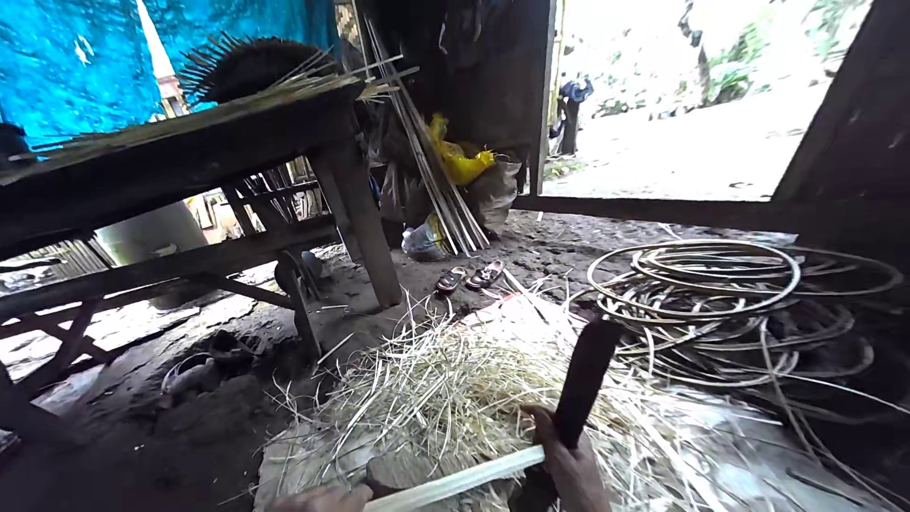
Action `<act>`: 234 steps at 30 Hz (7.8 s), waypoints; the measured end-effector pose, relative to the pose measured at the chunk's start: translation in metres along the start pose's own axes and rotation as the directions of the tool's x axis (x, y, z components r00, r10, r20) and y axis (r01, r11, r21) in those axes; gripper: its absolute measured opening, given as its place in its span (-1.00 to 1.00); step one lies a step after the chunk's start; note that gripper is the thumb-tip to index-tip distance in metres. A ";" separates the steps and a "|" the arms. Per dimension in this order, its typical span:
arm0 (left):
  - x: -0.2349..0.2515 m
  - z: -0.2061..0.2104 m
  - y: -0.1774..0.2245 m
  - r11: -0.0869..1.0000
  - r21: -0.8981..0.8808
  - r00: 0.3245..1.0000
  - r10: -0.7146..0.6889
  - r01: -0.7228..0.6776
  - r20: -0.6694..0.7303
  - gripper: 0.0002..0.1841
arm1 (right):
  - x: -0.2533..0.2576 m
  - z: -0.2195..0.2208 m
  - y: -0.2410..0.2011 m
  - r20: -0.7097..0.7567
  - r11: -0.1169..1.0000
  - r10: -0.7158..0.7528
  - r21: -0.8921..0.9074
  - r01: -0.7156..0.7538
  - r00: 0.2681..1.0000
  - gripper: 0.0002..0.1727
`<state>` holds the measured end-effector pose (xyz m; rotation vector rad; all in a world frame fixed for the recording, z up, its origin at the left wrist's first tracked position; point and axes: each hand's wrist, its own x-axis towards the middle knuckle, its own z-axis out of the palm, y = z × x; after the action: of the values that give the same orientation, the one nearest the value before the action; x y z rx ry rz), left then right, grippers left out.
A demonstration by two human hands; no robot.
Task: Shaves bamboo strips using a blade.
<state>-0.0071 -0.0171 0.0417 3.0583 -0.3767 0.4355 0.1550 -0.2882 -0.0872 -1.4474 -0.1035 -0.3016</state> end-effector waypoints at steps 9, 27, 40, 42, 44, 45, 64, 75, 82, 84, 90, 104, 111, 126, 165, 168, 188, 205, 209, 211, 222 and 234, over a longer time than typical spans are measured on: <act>0.020 0.054 -0.006 0.942 0.157 0.642 -0.075 0.297 -0.763 -0.48 | -0.014 0.033 0.043 -0.047 0.944 0.243 0.241 -0.225 0.969 -0.69; 0.073 0.191 0.004 -0.420 -0.902 0.745 -0.569 0.102 0.349 -0.49 | -0.036 -0.001 0.153 0.107 0.631 0.772 -0.004 -0.776 0.627 -0.77; 0.065 0.332 -0.042 -0.645 -0.670 0.424 -0.524 0.368 0.738 -0.67 | -0.035 -0.022 0.160 0.219 0.383 0.903 -0.017 -0.924 0.370 -0.77; 0.064 0.336 -0.036 -0.614 -0.718 0.398 -0.599 0.328 0.695 -0.73 | -0.032 -0.024 0.155 0.246 0.379 0.898 -0.017 -0.925 0.364 -0.76; 0.062 0.330 -0.028 -0.576 -0.757 0.359 -0.667 0.309 0.653 -0.79 | -0.026 -0.029 0.152 0.245 0.407 0.885 0.000 -0.913 0.395 -0.72; 0.062 0.324 -0.024 -0.544 -0.781 0.340 -0.705 0.305 0.623 -0.84 | -0.023 -0.032 0.152 0.227 0.407 0.888 0.017 -0.913 0.400 -0.69; 0.071 0.250 0.001 0.103 -0.958 0.461 -0.887 0.266 0.033 -0.56 | -0.043 -0.043 0.157 0.149 0.491 0.847 0.153 -0.858 0.511 -0.53; 0.100 0.210 0.008 0.303 -0.942 0.843 -0.537 0.144 -0.044 -0.66 | -0.171 -0.054 0.101 0.248 0.551 0.827 -0.176 -0.816 0.505 -0.34; 0.105 0.199 0.021 0.462 -0.856 0.923 -0.382 0.232 0.044 -0.74 | -0.107 -0.039 0.117 0.227 0.712 0.571 -0.615 -0.338 0.789 -0.55; 0.104 0.204 0.026 0.429 -0.851 0.892 -0.442 0.304 0.096 -0.76 | -0.088 -0.030 0.124 0.236 0.686 0.571 -0.663 -0.299 0.786 -0.62; 0.107 0.214 0.054 0.555 -0.782 0.881 -0.473 0.283 -0.017 -0.74 | -0.083 -0.019 0.146 0.247 0.690 0.431 -0.710 -0.140 0.868 -0.55; 0.103 0.189 0.051 0.517 -0.766 0.870 -0.482 0.382 0.108 -0.60 | -0.081 0.004 0.146 0.209 0.496 0.656 -0.844 -0.205 0.726 -0.40; 0.104 0.232 0.039 0.482 -0.859 0.874 -0.476 0.170 -0.094 -0.78 | -0.072 -0.001 0.159 0.162 0.419 0.760 -0.862 -0.284 0.630 -0.49; 0.103 0.217 0.061 0.591 -0.766 0.871 -0.483 0.251 -0.088 -0.76 | -0.086 0.028 0.119 0.253 0.687 0.422 -0.716 -0.125 0.870 -0.50; 0.121 0.233 0.063 0.625 -0.772 0.840 -0.478 0.119 -0.257 -0.78 | -0.085 0.022 0.152 0.229 0.654 0.288 -0.756 -0.016 0.930 -0.67; 0.114 0.224 0.063 0.538 -0.818 0.859 -0.498 0.202 -0.116 -0.79 | -0.065 0.011 0.176 0.103 0.449 0.647 -0.853 -0.268 0.756 -0.65; 0.096 0.232 0.056 0.538 -0.839 0.890 -0.417 0.080 -0.183 -0.80 | -0.073 0.016 0.167 0.209 0.620 0.493 -0.765 -0.173 0.845 -0.65; 0.110 0.236 0.062 0.631 -0.773 0.891 -0.385 0.065 -0.240 -0.75 | -0.076 0.028 0.131 0.238 0.711 0.345 -0.698 -0.087 0.908 -0.65; 0.110 0.235 0.057 0.639 -0.760 0.863 -0.446 0.120 -0.239 -0.83 | -0.065 0.023 0.156 0.177 0.594 0.572 -0.763 -0.255 0.801 -0.66; 0.106 0.234 0.059 0.634 -0.760 0.866 -0.451 0.142 -0.215 -0.81 | -0.069 0.024 0.141 0.166 0.570 0.592 -0.778 -0.264 0.789 -0.66; 0.116 0.232 0.067 0.646 -0.744 0.871 -0.451 0.170 -0.193 -0.81 | -0.066 0.022 0.140 0.140 0.545 0.589 -0.796 -0.264 0.796 -0.65; 0.117 0.234 0.070 0.663 -0.739 0.879 -0.416 0.119 -0.232 -0.82 | -0.074 0.015 0.149 0.182 0.664 0.492 -0.711 -0.231 0.852 -0.68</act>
<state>0.1484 -0.1268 -0.1509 2.1451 -0.0271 0.6660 0.1257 -0.2495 -0.2472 -2.1995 0.0139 0.3222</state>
